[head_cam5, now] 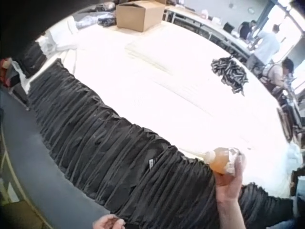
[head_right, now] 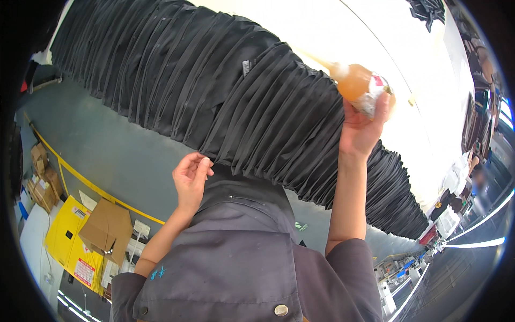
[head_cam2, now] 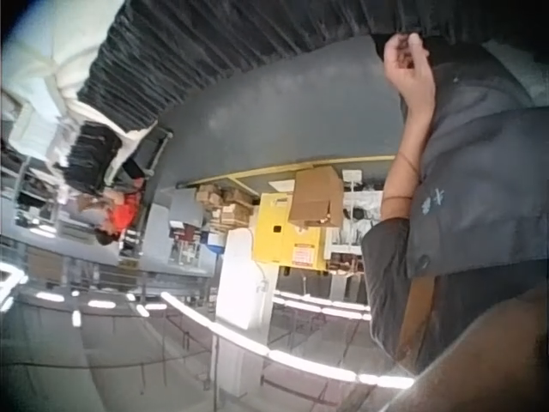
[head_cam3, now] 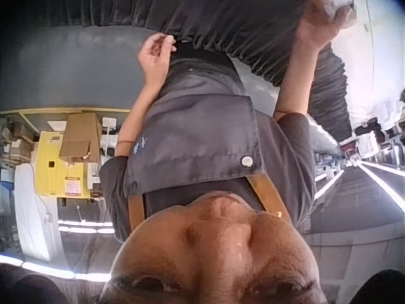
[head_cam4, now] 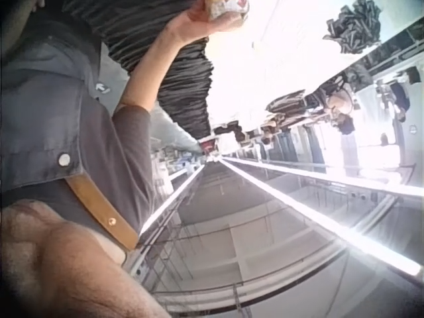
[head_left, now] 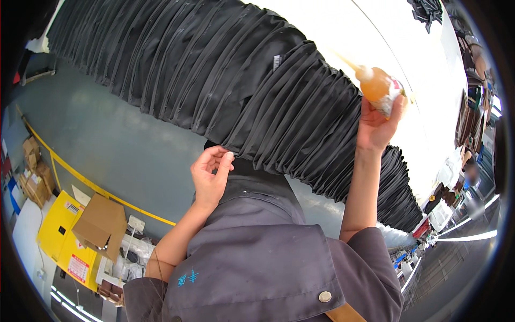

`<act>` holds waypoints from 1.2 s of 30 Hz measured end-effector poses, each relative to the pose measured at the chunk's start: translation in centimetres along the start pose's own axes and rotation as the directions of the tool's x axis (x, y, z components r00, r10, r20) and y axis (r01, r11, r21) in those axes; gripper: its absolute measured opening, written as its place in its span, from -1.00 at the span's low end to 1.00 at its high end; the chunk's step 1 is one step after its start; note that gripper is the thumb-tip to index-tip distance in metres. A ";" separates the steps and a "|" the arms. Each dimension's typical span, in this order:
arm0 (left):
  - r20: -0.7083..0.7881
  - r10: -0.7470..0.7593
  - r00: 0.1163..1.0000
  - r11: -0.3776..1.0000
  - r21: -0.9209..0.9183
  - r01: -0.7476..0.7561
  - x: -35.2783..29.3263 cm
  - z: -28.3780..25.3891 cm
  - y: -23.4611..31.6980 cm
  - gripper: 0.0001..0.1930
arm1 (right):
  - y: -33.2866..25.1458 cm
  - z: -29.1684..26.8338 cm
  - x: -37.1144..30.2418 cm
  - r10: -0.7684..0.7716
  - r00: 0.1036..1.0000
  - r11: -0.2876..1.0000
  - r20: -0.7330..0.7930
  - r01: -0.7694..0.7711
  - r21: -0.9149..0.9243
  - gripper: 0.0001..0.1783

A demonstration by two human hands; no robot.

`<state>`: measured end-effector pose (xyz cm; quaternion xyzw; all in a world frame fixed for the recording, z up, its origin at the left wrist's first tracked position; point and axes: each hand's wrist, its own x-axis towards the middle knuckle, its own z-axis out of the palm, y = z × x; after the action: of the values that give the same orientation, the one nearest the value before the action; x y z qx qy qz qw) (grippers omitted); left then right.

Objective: Applying adhesive to the edges of pleated leather strips in a workshop.

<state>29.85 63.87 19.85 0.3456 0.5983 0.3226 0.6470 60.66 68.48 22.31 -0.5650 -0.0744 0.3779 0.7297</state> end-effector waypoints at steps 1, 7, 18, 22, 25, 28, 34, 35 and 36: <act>-0.010 -0.008 1.000 1.000 0.017 0.008 0.0 0.1 0.0 -0.90 | 0.2 0.1 -0.2 -0.049 0.999 0.994 -0.011 0.047 -0.098 -0.50; -0.034 -0.010 0.999 0.999 0.030 0.011 0.1 0.3 0.0 -0.91 | 1.4 0.1 -0.3 -0.131 0.991 0.958 0.014 0.130 -0.255 -0.48; -0.053 -0.028 0.998 1.000 0.010 0.028 0.1 0.5 0.2 -0.92 | 2.1 0.7 0.0 -0.129 0.989 0.952 0.069 0.143 -0.269 -0.52; -0.058 -0.021 0.998 0.999 0.031 0.023 0.1 0.6 0.3 -0.91 | 2.4 0.4 -0.5 -0.113 0.987 0.943 0.116 0.143 -0.302 -0.51; -0.051 -0.020 0.998 0.999 0.041 0.022 0.1 0.6 0.3 -0.91 | 2.9 -0.1 -0.7 -0.092 0.985 0.933 0.144 0.136 -0.333 -0.51; -0.047 -0.019 0.999 0.999 0.025 0.020 0.1 0.5 0.2 -0.92 | 3.2 0.0 -1.2 -0.078 0.986 0.929 0.150 0.126 -0.348 -0.53; -0.046 -0.036 0.998 0.999 0.004 0.036 0.1 0.5 0.4 -0.93 | 3.7 -0.1 -2.2 -0.021 0.987 0.942 0.161 0.074 -0.329 -0.55; -0.044 -0.033 0.998 0.999 -0.011 0.033 0.1 0.5 0.4 -0.93 | 3.7 0.0 -2.5 0.002 0.990 0.954 0.142 0.040 -0.296 -0.56; -0.049 -0.035 0.998 0.999 -0.009 0.034 0.1 0.5 0.3 -0.93 | 3.7 0.1 -2.8 0.007 0.990 0.955 0.143 0.036 -0.295 -0.56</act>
<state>30.38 64.13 20.08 0.3247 0.6184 0.3221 0.6391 56.93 67.03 19.97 -0.6391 -0.1863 0.3965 0.6322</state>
